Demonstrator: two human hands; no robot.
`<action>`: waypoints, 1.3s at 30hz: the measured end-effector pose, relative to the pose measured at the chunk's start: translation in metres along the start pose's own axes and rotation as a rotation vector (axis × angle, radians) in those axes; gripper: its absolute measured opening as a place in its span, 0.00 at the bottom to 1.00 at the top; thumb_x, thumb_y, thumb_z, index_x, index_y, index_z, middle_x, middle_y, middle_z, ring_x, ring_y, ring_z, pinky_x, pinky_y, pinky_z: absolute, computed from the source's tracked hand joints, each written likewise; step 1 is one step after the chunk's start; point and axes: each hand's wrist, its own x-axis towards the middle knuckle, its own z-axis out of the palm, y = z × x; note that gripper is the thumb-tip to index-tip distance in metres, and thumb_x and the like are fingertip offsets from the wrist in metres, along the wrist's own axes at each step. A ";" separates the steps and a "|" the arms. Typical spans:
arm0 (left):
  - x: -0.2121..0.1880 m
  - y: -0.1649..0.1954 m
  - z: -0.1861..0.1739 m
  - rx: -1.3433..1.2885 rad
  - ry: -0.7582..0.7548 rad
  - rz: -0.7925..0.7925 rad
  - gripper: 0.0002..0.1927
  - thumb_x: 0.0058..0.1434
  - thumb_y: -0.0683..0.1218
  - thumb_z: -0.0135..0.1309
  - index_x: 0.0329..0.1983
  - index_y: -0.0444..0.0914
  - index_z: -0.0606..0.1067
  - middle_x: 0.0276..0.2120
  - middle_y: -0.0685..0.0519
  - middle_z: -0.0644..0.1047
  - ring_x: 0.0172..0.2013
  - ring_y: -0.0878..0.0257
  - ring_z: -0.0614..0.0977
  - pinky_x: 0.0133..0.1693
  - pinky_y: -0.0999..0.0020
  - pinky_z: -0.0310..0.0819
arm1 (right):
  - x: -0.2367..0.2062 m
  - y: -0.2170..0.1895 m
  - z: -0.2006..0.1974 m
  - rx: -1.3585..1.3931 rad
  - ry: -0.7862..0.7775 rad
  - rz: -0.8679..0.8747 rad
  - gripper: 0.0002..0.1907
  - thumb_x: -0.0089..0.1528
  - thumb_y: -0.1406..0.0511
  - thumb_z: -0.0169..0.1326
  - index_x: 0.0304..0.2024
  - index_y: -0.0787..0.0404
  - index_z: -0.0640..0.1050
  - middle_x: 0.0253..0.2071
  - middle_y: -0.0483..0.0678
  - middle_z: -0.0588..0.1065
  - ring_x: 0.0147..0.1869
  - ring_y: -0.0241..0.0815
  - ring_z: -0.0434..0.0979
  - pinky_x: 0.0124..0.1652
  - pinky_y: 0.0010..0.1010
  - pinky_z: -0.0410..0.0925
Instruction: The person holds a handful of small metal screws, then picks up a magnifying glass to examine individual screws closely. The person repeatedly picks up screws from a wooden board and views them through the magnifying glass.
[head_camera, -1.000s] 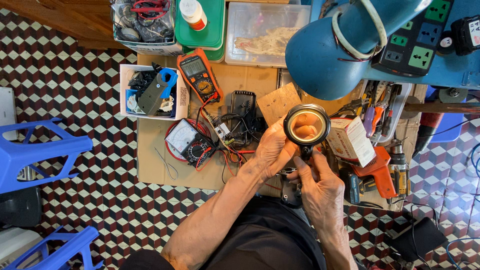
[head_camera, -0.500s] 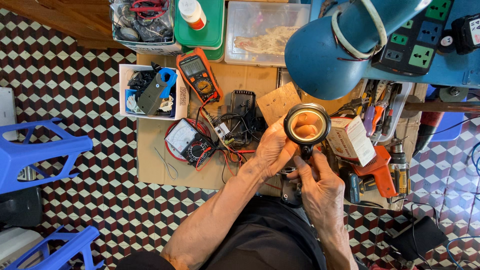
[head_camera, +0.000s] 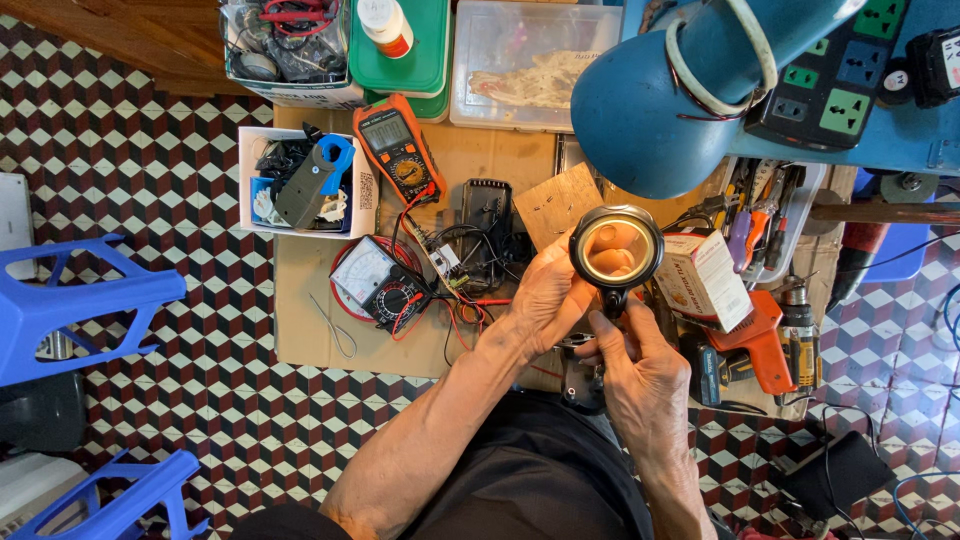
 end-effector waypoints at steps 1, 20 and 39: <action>-0.001 -0.001 -0.001 -0.003 -0.005 -0.004 0.20 0.69 0.37 0.52 0.63 0.31 0.68 0.53 0.46 0.77 0.50 0.61 0.81 0.54 0.68 0.79 | -0.001 0.001 0.001 0.009 0.000 0.001 0.19 0.67 0.61 0.51 0.59 0.59 0.75 0.28 0.47 0.82 0.30 0.34 0.83 0.30 0.25 0.75; 0.003 -0.002 -0.006 -0.012 -0.012 0.001 0.19 0.71 0.36 0.50 0.64 0.31 0.68 0.52 0.46 0.76 0.49 0.60 0.81 0.53 0.67 0.79 | 0.001 -0.003 0.000 -0.002 -0.007 -0.008 0.18 0.67 0.61 0.51 0.59 0.59 0.75 0.27 0.47 0.82 0.30 0.34 0.83 0.29 0.25 0.75; 0.002 -0.001 -0.006 -0.015 -0.004 -0.003 0.18 0.67 0.35 0.50 0.60 0.31 0.70 0.52 0.46 0.77 0.50 0.59 0.81 0.55 0.65 0.78 | 0.000 0.000 0.002 0.008 -0.006 -0.035 0.16 0.68 0.63 0.51 0.56 0.61 0.76 0.29 0.47 0.82 0.32 0.34 0.84 0.32 0.24 0.77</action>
